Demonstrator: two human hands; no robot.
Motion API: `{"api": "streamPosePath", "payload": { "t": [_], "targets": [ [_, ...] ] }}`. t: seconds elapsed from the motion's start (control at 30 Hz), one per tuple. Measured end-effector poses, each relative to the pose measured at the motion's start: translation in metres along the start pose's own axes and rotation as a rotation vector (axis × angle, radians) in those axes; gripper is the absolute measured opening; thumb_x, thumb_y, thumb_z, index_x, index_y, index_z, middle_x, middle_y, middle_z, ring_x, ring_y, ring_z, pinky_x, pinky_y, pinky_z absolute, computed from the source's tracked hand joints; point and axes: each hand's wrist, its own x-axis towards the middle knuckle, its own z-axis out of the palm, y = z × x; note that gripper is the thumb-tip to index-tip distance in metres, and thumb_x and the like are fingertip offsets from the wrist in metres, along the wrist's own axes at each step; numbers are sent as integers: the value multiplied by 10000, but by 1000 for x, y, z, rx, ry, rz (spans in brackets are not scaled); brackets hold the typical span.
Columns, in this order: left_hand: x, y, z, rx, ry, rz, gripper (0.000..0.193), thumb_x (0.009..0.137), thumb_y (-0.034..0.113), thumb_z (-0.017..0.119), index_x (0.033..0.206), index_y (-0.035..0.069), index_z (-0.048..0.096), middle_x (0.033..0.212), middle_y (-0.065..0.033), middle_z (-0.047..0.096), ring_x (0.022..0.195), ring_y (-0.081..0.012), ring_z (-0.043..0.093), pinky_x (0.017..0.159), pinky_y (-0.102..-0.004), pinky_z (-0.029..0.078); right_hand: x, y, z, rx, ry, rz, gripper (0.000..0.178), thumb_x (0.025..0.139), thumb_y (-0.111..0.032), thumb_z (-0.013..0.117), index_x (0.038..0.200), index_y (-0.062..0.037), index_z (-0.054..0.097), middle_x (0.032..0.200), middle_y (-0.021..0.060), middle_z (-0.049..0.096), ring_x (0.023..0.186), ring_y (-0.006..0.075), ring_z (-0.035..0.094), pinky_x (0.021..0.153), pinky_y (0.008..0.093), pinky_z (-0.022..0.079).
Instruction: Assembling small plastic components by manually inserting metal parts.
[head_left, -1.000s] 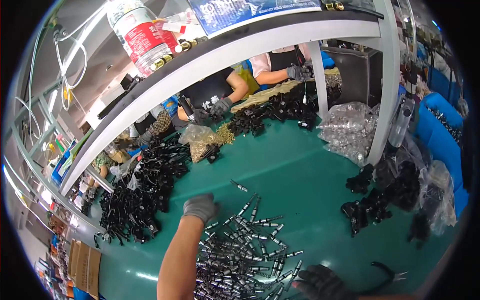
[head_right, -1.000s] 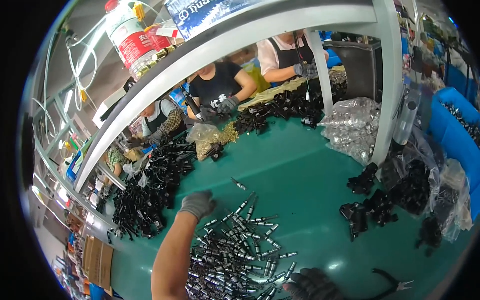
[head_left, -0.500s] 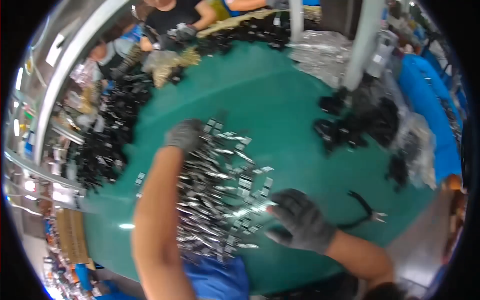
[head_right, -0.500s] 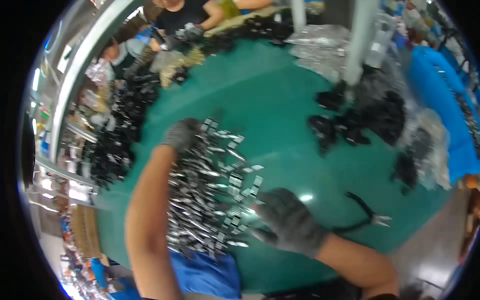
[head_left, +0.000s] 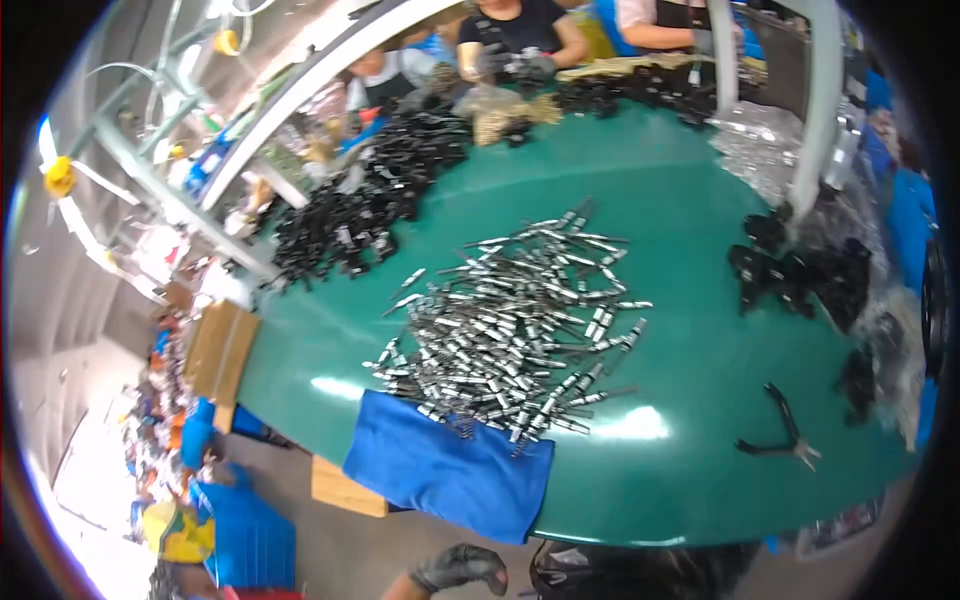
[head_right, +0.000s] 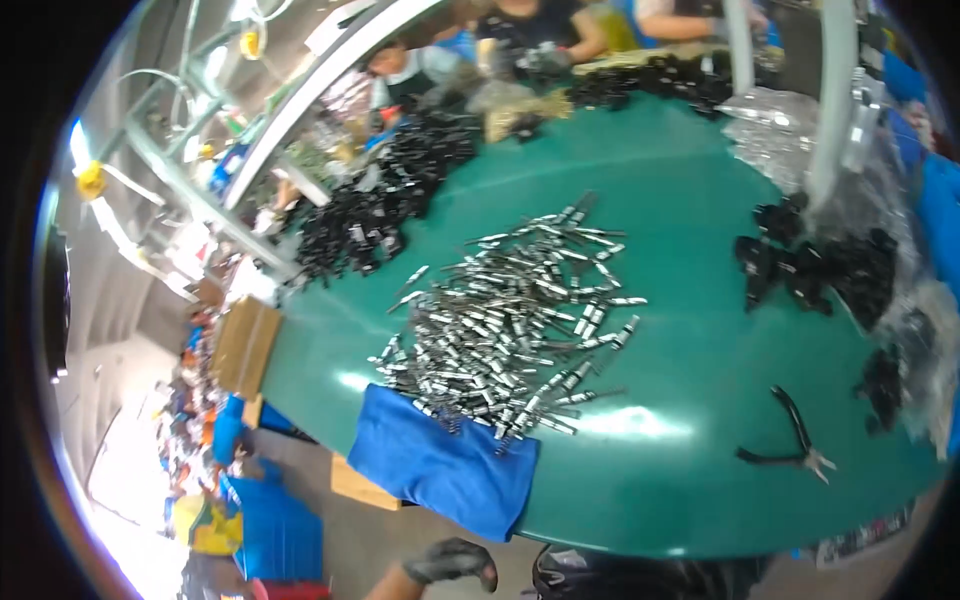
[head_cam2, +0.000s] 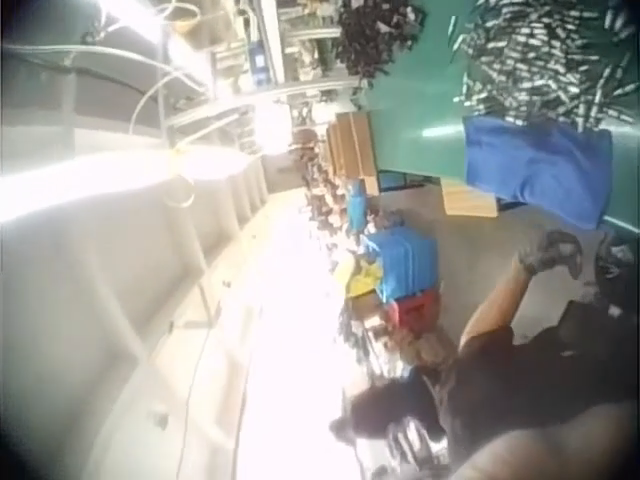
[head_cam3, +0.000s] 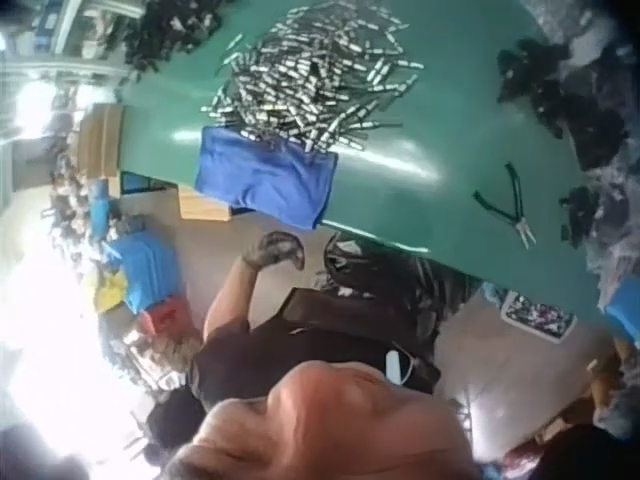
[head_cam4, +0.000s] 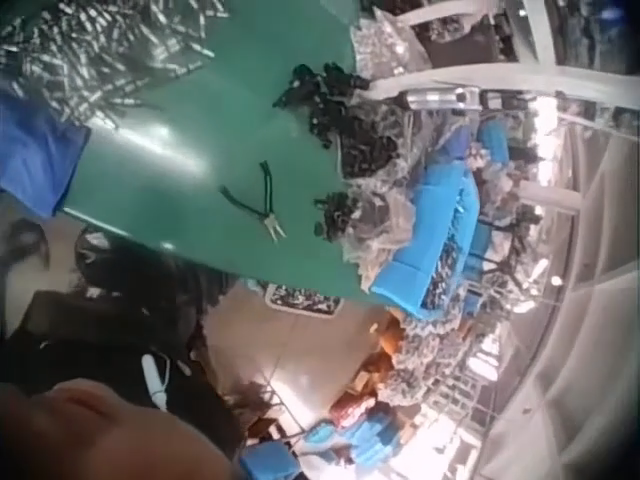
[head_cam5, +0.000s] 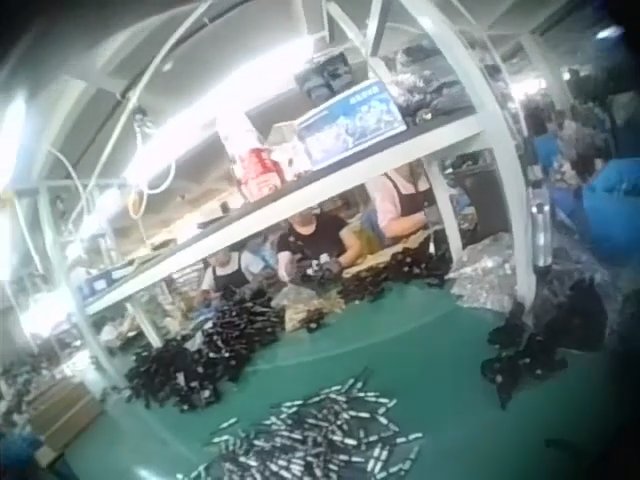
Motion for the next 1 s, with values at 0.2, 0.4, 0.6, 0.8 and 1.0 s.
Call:
{"api": "streamPosePath", "payload": {
  "t": [0.2,0.4,0.6,0.8,1.0],
  "targets": [
    [88,-262,41,-476,920,-344,336,955,412,520,1128,162,665,923,-73,602,739,-266,570,692,-436,477,-84,151,44,42,47,139,359,757,-205,688,1065,-75,557,947,86,609,866,254,622,744,442,477],
    [135,-188,18,-49,828,-373,329,962,387,519,1112,137,672,923,-80,625,759,-255,584,711,-434,486,-207,196,9,-155,48,469,322,759,-194,679,1034,-84,554,905,68,595,848,243,615,727,442,471],
    [91,-196,18,316,641,-426,324,969,362,517,1097,112,679,923,-87,648,780,-244,598,729,-432,495,-380,92,66,-326,-35,887,286,760,-184,671,1003,-94,550,863,49,581,829,232,608,709,442,465],
    [88,-170,11,660,524,-275,321,976,338,516,1081,88,687,923,-93,672,800,-233,612,748,-430,503,-477,71,138,-497,-43,1163,250,762,-173,662,972,-103,547,822,30,567,811,221,601,692,443,459],
    [49,-128,33,902,492,-96,319,982,313,514,1065,63,694,922,-100,695,820,-222,626,767,-428,512,-568,44,183,-674,-118,1371,191,772,-159,653,921,-109,544,790,16,561,783,203,599,664,415,458]
  ]
}}
